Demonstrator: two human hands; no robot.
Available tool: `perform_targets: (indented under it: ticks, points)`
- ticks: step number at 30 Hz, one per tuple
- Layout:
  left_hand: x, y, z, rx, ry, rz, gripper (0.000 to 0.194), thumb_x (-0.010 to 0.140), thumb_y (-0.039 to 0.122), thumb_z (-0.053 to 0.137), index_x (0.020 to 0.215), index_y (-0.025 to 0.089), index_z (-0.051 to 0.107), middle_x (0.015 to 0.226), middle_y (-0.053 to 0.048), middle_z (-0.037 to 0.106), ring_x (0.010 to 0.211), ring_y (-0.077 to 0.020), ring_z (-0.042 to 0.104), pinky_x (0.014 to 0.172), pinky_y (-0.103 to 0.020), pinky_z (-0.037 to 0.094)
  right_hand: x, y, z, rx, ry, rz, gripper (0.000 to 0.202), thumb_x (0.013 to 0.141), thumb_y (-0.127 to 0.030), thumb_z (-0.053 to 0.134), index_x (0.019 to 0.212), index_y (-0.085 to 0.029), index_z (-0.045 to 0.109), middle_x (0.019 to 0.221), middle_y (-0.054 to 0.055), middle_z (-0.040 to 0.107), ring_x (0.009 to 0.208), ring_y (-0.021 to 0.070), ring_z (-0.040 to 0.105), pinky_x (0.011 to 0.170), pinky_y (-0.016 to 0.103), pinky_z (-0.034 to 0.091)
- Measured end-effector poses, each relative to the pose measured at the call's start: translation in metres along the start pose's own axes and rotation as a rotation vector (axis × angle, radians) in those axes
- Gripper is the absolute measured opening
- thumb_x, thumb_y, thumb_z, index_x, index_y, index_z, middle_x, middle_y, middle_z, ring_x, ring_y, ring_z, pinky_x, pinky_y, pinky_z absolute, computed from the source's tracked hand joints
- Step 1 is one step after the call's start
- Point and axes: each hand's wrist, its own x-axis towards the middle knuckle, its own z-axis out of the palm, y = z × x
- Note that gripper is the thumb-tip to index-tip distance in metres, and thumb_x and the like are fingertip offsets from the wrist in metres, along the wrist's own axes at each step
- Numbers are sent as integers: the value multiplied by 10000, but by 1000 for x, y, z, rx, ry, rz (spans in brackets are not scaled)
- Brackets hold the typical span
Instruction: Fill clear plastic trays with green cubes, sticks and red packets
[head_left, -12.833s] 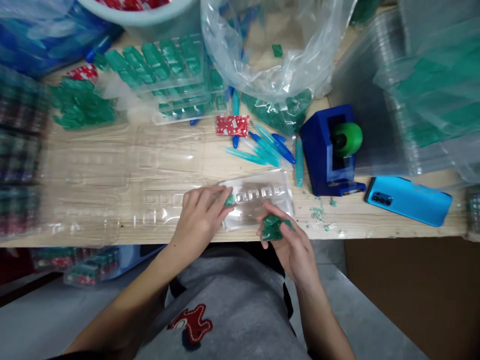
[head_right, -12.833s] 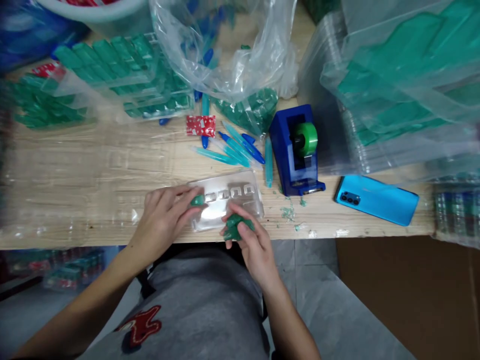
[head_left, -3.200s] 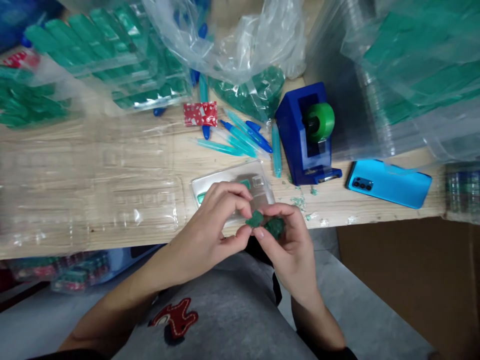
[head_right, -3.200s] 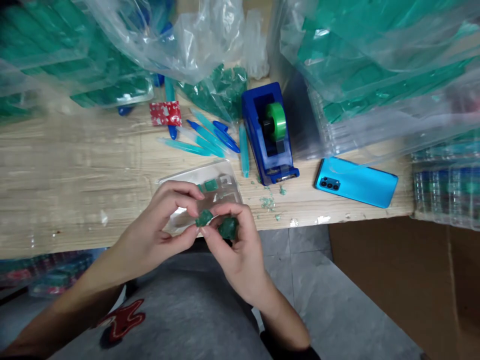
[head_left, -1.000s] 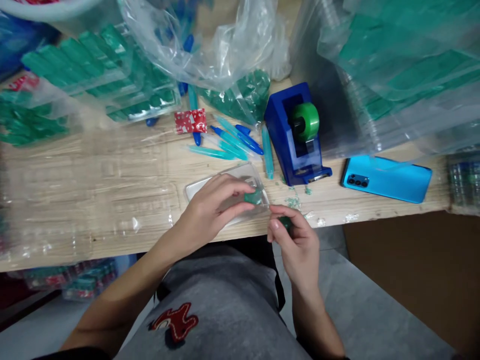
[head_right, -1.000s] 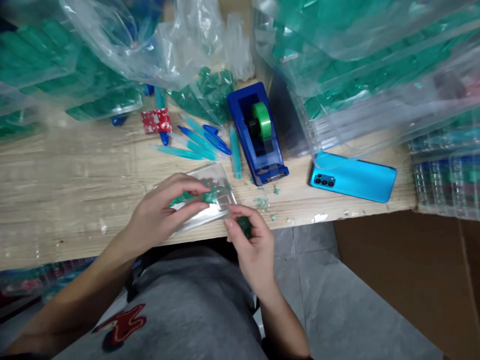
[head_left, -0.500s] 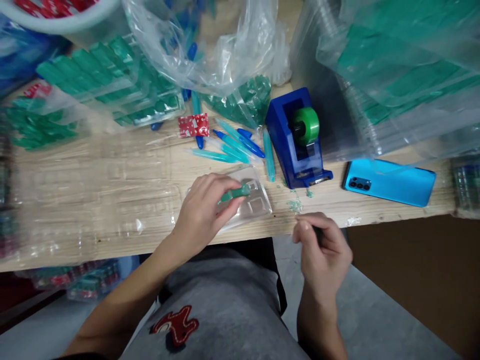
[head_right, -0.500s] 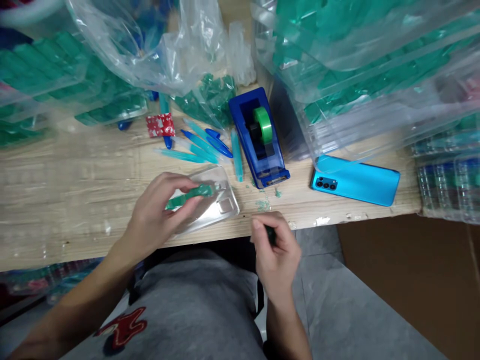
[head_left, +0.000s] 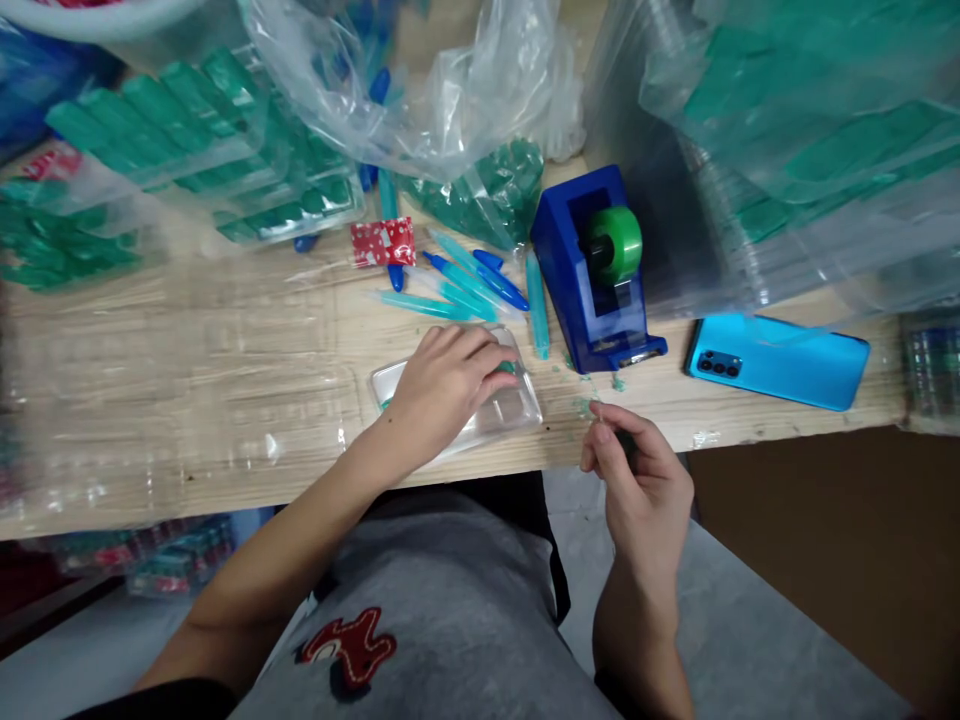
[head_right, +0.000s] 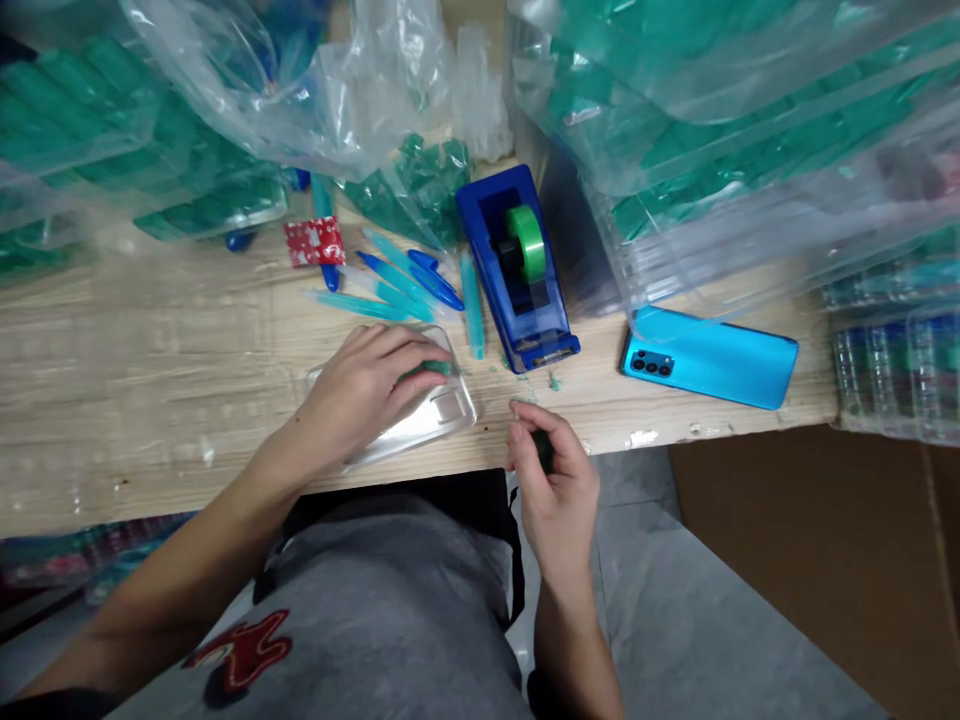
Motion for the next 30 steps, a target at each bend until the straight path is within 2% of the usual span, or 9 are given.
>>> perform_targets:
  ticks: [5, 8, 11, 14, 16, 18, 21, 25, 30]
  points:
    - [2, 2, 2, -69, -79, -29, 166, 906, 206, 551, 1046, 138, 608, 1060, -94, 638, 1006, -235, 581, 864, -378, 466, -1, -1, -2, -12, -10, 8, 115, 861, -279, 631, 959, -244, 679, 612, -51, 555, 549, 78, 524, 546, 209, 426]
    - [-14, 1, -9, -206, 81, -100, 286, 890, 229, 589, 1166, 177, 538, 1190, -95, 592, 1136, -223, 544, 928, -378, 472, -2, -1, -4, -34, -8, 2, 116, 860, -291, 634, 950, -231, 679, 623, -45, 560, 556, 85, 526, 556, 220, 431]
    - [-42, 1, -25, -239, 260, -211, 158, 900, 210, 574, 1058, 215, 562, 1019, -33, 639, 981, -164, 610, 843, -309, 510, -1, 1, -5, -52, 21, -28, 170, 880, -322, 602, 779, -197, 658, 597, -32, 553, 559, 102, 527, 547, 236, 426]
    - [-68, 6, -27, -177, 94, -189, 94, 939, 191, 497, 996, 194, 572, 886, -17, 654, 826, -135, 639, 739, -258, 531, 4, 2, -5, -146, 46, -84, 186, 861, -322, 623, 730, -193, 652, 612, -21, 578, 583, 118, 547, 587, 260, 455]
    - [-78, 10, -19, -67, -28, -158, 146, 957, 224, 457, 1031, 174, 572, 900, -44, 665, 807, -155, 653, 695, -272, 544, 8, 1, -3, -255, 50, -148, 113, 842, -290, 641, 902, -211, 696, 712, -8, 630, 637, 129, 581, 640, 278, 485]
    - [-81, 13, -9, 63, -48, -158, 167, 962, 232, 436, 967, 158, 586, 842, -51, 660, 746, -171, 649, 636, -284, 539, 10, -1, -2, -339, 53, -232, 165, 843, -259, 635, 991, -220, 694, 815, 11, 666, 720, 143, 617, 694, 291, 505]
    - [-78, 17, -3, 115, -16, -178, 180, 947, 192, 441, 828, 152, 569, 754, -47, 630, 679, -178, 616, 600, -291, 515, 9, -4, -2, -396, 92, -271, 103, 860, -276, 620, 847, -197, 686, 789, 16, 677, 730, 150, 635, 679, 279, 506]
    - [-55, 36, -5, -163, 65, -167, 122, 930, 127, 440, 887, 151, 551, 784, -30, 626, 712, -154, 598, 647, -269, 511, 7, -3, -6, -452, 123, -279, 107, 864, -268, 610, 833, -184, 669, 745, 10, 670, 702, 147, 634, 656, 264, 500]
    - [-10, 72, 7, -114, 154, 143, 263, 932, 112, 434, 1158, 63, 560, 1298, -111, 573, 1153, -256, 529, 967, -375, 465, 7, -1, -11, -496, 117, -384, 119, 884, -220, 578, 903, -199, 694, 801, 21, 684, 746, 151, 638, 683, 270, 497]
